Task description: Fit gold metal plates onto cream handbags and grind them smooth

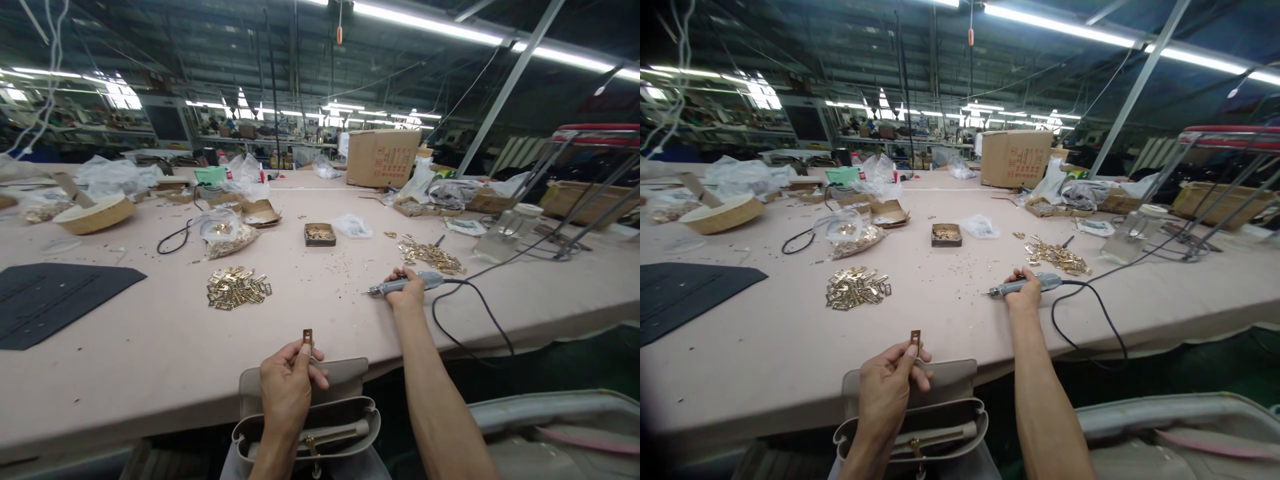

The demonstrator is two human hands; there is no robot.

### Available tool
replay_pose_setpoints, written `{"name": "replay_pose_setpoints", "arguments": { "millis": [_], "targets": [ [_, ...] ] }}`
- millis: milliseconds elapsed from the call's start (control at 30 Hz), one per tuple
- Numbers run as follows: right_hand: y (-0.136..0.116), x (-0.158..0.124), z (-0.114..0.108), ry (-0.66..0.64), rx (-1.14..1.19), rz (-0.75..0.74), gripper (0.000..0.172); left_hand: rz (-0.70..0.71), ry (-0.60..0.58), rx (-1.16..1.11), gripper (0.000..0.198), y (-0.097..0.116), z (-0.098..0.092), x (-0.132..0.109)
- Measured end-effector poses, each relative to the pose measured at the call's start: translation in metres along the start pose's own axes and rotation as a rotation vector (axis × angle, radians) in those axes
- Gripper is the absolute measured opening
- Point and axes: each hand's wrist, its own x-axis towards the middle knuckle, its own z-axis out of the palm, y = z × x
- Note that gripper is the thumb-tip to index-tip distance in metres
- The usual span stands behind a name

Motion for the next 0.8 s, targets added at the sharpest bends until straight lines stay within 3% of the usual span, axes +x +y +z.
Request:
{"name": "replay_pose_setpoints", "arguments": {
  "millis": [267, 800],
  "targets": [
    [0.008, -0.008, 0.01, 0.125, 0.033, 0.008, 0.011, -0.028, -0.026, 0.009, 0.034, -0.001, -0.002, 0.002],
    [0.016, -0.01, 0.013, 0.121, 0.023, -0.007, 0.009, -0.045, -0.008, -0.012, 0.032, 0.003, -0.001, 0.004]
  ]
}}
